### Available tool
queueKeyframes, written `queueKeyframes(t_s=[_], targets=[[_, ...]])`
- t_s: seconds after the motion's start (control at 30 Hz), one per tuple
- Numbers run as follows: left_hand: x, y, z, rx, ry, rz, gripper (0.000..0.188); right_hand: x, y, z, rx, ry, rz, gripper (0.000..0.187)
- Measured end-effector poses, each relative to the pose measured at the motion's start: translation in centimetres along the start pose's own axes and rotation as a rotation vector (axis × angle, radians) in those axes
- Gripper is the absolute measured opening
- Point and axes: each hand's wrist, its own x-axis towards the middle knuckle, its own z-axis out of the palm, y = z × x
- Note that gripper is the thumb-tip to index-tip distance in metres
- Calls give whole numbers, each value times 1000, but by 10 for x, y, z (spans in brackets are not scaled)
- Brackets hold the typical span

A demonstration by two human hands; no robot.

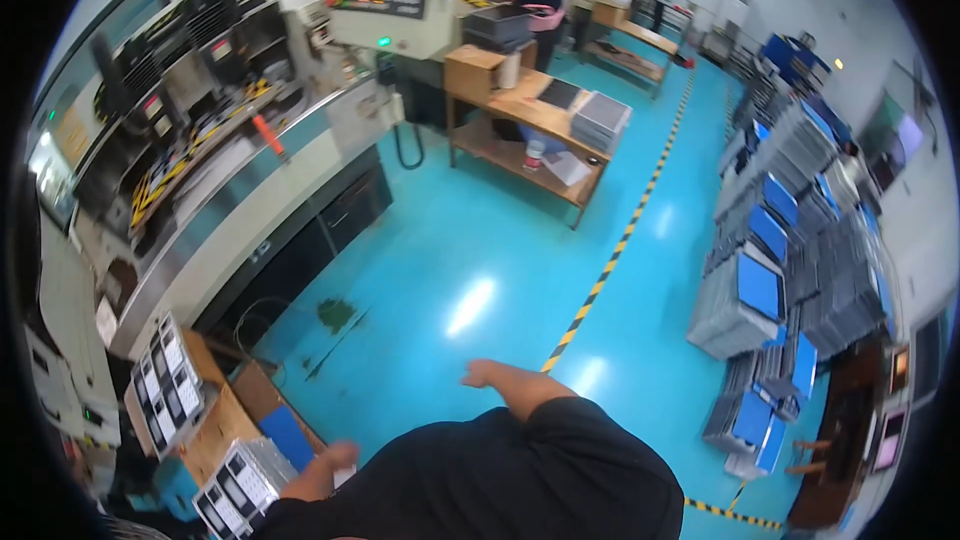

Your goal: The person uses an air nozzle to spray a machine bed, places a sheet of control panels onto the bed, and presses it down by hand. After walking across the room and back, they repeat the process by spraying the bed and placing another sheet of control panels.

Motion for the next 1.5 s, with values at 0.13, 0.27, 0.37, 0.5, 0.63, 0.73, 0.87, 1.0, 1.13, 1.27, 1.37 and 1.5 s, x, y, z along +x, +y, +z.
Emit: queueKeyframes(t_s=[0.13,0.27,0.37,0.5,0.63,0.73,0.87,1.0,1.13,1.27,1.37,1.5], targets=[[10,58,56,-726,-104,-124,33,-140,176,105,112,-107,443,59],[50,122,0,-831,-72,-147,29,-273,261,167,394,-93,849,62],[92,166,-52,-871,-34,-125,26,-306,290,179,544,-152,938,58],[157,213,-155,-971,101,-116,23,-291,304,156,365,44,602,51],[223,264,-279,-1058,359,-87,27,-282,289,108,777,512,515,55],[256,312,-336,-931,314,-55,35,-296,274,88,914,563,560,56],[275,379,-361,-831,80,-3,42,-330,275,125,968,546,734,57],[281,416,-354,-454,-317,92,44,-367,292,227,1222,148,956,59],[337,407,-373,19,-445,574,43,-386,302,307,1583,30,1375,54],[430,386,-417,10,-358,389,42,-383,333,267,1606,256,986,50],[500,387,-463,-22,-248,183,36,-378,374,161,1537,331,1176,43],[539,425,-525,346,95,365,28,-356,418,13,1694,763,927,38]])
